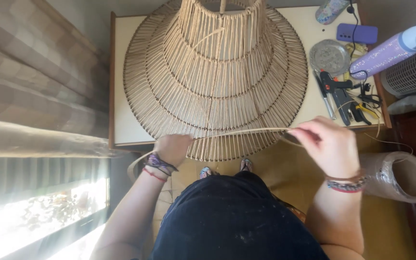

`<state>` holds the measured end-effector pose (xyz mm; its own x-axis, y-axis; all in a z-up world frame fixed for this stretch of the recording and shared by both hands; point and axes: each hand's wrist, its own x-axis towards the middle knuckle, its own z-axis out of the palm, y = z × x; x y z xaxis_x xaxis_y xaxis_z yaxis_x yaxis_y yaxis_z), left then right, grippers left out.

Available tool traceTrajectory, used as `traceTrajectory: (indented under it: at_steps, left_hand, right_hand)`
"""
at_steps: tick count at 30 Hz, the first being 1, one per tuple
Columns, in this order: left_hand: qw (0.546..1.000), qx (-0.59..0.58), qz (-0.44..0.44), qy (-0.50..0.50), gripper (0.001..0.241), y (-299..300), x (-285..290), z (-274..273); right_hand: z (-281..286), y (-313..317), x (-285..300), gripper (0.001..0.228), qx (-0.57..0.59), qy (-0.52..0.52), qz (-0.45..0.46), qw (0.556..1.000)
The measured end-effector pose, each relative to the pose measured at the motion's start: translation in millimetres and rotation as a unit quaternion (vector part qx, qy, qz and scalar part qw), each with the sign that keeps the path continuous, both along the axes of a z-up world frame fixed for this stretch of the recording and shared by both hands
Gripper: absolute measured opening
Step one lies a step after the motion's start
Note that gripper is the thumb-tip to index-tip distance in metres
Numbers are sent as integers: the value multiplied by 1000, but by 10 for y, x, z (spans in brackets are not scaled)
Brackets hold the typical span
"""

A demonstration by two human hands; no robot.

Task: Assembling a wicker lampshade using a hot glue gun and pliers to secure and trim strands.

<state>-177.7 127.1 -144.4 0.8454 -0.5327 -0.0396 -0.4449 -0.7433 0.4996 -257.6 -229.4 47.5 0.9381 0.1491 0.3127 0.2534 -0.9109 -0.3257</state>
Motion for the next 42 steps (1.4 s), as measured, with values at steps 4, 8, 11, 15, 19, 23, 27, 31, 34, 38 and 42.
traceTrajectory:
  at_steps: [4, 8, 11, 15, 19, 23, 27, 31, 34, 38, 42]
  left_hand:
    - [992, 64, -36, -102, 35, -363, -44, 545]
    - [919, -330, -211, -51, 43, -689, -307, 1503]
    - [982, -90, -67, -153, 33, -86, 19, 522]
    - [929, 369, -31, 4, 26, -135, 85, 730]
    - [921, -318, -172, -144, 46, -694, -173, 1372]
    - [985, -76, -66, -137, 26, -392, -47, 691]
    - [964, 242, 14, -110, 22, -272, 14, -147]
    - [927, -321, -149, -121, 46, -791, -219, 1364]
    - [951, -278, -119, -57, 30, -661, -97, 926]
    - [957, 284, 18, -64, 38, 133, 185, -646]
    - [993, 47, -103, -37, 28, -683, -50, 678]
  right_hand:
    - [-88, 281, 13, 14, -22, 6, 14, 1000]
    - [-197, 566, 83, 11, 34, 30, 113, 993]
    - [-53, -29, 4, 13, 2, -15, -19, 1000]
    - [-12, 51, -9, 14, 31, -29, -3, 999]
    - [-270, 430, 125, 11, 32, 13, 67, 997]
    - [-62, 116, 71, 11, 51, -7, 15, 999]
    - [-212, -12, 58, 11, 10, -7, -6, 1000]
    - [-341, 377, 173, 10, 55, 3, 79, 995]
    - [-195, 133, 112, 11, 59, 0, 48, 997]
    - [-232, -471, -38, 15, 22, -13, -35, 999]
    - [-145, 185, 18, 14, 7, -19, -12, 1000]
